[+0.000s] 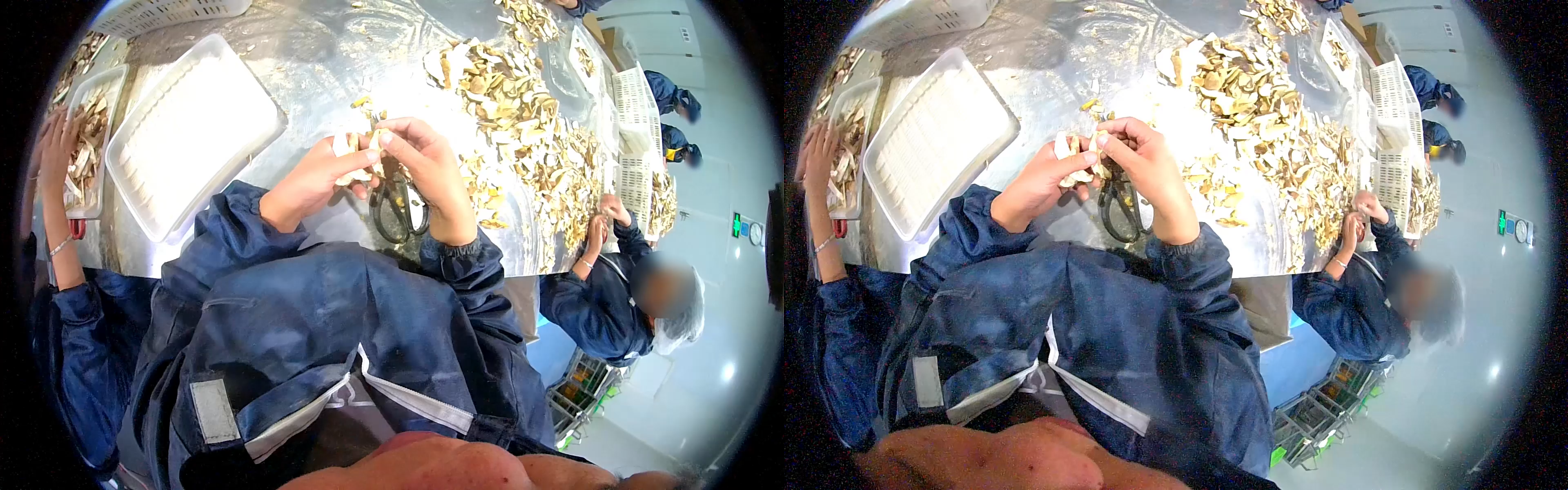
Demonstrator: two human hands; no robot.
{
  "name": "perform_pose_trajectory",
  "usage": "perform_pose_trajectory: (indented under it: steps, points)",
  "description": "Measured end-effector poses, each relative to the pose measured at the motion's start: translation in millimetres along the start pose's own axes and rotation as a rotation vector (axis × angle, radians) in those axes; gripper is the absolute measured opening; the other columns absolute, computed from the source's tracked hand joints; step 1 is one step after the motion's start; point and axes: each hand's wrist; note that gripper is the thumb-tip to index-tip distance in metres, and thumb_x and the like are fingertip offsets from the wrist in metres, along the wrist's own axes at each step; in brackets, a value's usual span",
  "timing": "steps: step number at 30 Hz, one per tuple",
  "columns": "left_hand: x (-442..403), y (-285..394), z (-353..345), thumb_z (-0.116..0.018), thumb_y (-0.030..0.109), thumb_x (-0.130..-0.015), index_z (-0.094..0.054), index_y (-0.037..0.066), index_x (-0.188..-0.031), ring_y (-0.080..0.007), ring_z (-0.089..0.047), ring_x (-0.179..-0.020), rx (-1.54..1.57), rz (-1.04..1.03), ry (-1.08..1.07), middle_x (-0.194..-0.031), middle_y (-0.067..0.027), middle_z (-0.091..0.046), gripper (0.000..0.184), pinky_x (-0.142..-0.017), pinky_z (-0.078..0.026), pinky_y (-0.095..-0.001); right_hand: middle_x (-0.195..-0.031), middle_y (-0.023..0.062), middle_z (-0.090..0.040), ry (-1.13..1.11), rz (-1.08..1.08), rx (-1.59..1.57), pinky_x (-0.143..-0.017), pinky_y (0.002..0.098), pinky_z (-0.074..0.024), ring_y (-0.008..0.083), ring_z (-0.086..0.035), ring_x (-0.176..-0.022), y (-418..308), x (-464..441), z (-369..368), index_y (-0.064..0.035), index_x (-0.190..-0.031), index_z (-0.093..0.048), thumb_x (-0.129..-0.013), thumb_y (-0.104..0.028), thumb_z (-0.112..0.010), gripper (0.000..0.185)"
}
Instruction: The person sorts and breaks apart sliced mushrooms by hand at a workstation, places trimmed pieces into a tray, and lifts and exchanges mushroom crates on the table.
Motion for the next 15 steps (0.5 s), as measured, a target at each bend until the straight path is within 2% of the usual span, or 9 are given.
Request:
perform_pose_trajectory:
  steps: [3,7,8,10,13,15]
  points:
    - [1.0,0.2,0.8,-0.064,0.022,-0.096,-0.062,0.002,-0.109,-0.0163,-0.067,-0.079,0.047,0.033,-0.017,-0.096,-0.0073,-0.066,0.024,-0.058,-0.055,-0.0271,-0.092,0.0037,-0.068,-0.002,-0.001,-0.041,-0.076,0.0243,-0.049,0.0079,-0.061,-0.082,-5.4,2.1,9.0,0.0016,-0.112,-0.065,-0.096,-0.011,-0.065,0.021]
    - [1.7,-1.4,0.7,-0.06,0.024,-0.097,-0.06,0.004,-0.111,-0.0211,-0.068,-0.087,0.179,0.018,-0.049,-0.101,-0.011,-0.066,0.024,-0.063,-0.057,-0.0304,-0.094,0.0099,-0.07,0.111,0.06,0.662,-0.076,0.0302,-0.0503,0.0171,-0.065,-0.081,-2.5,-14.7,52.7,0.0002,-0.108,-0.07,-0.092,-0.026,-0.068,0.031]
    - [0.6,-3.1,4.0,-0.056,0.026,-0.099,-0.059,0.005,-0.11,-0.0237,-0.067,-0.093,0.157,-0.007,-0.09,-0.103,-0.0123,-0.065,0.024,-0.066,-0.058,-0.0313,-0.097,0.0146,-0.071,0.227,0.152,0.744,-0.075,0.0343,-0.0511,0.0227,-0.067,-0.082,-6.1,-25.8,60.2,-0.0023,-0.107,-0.072,-0.089,-0.032,-0.069,0.034]
    - [0.2,-1.1,3.2,-0.056,0.026,-0.099,-0.059,0.006,-0.11,-0.0233,-0.068,-0.093,0.21,-0.001,-0.098,-0.101,-0.0107,-0.065,0.023,-0.066,-0.058,-0.0314,-0.097,0.0195,-0.071,0.491,0.193,0.95,-0.074,0.04,-0.0521,0.0332,-0.068,-0.085,-5.8,-57.3,76.7,-0.0025,-0.099,-0.072,-0.088,-0.029,-0.066,0.03]
    - [-1.9,0.7,9.0,-0.056,0.028,-0.099,-0.059,0.009,-0.107,-0.0219,-0.068,-0.094,0.238,0.014,-0.097,-0.097,-0.0081,-0.065,0.02,-0.065,-0.058,-0.0311,-0.091,0.0192,-0.071,0.672,0.263,1.264,-0.074,0.0433,-0.0523,0.0354,-0.068,-0.084,6.4,-91.8,93.1,-0.0028,-0.092,-0.071,-0.088,-0.029,-0.065,0.028]
    - [-3.5,1.9,12.8,-0.056,0.028,-0.099,-0.058,0.011,-0.103,-0.0201,-0.068,-0.093,0.233,0.007,-0.061,-0.095,-0.0063,-0.065,0.018,-0.065,-0.057,-0.0302,-0.087,0.0183,-0.071,0.64,0.264,1.209,-0.073,0.0452,-0.0523,0.0365,-0.068,-0.083,12.5,-97.9,94.6,-0.0026,-0.089,-0.07,-0.086,-0.029,-0.066,0.027]
Point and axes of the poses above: each hand's wrist, its own x-axis away from the middle knuckle, its own z-axis out of the back of the hand, y = z × x
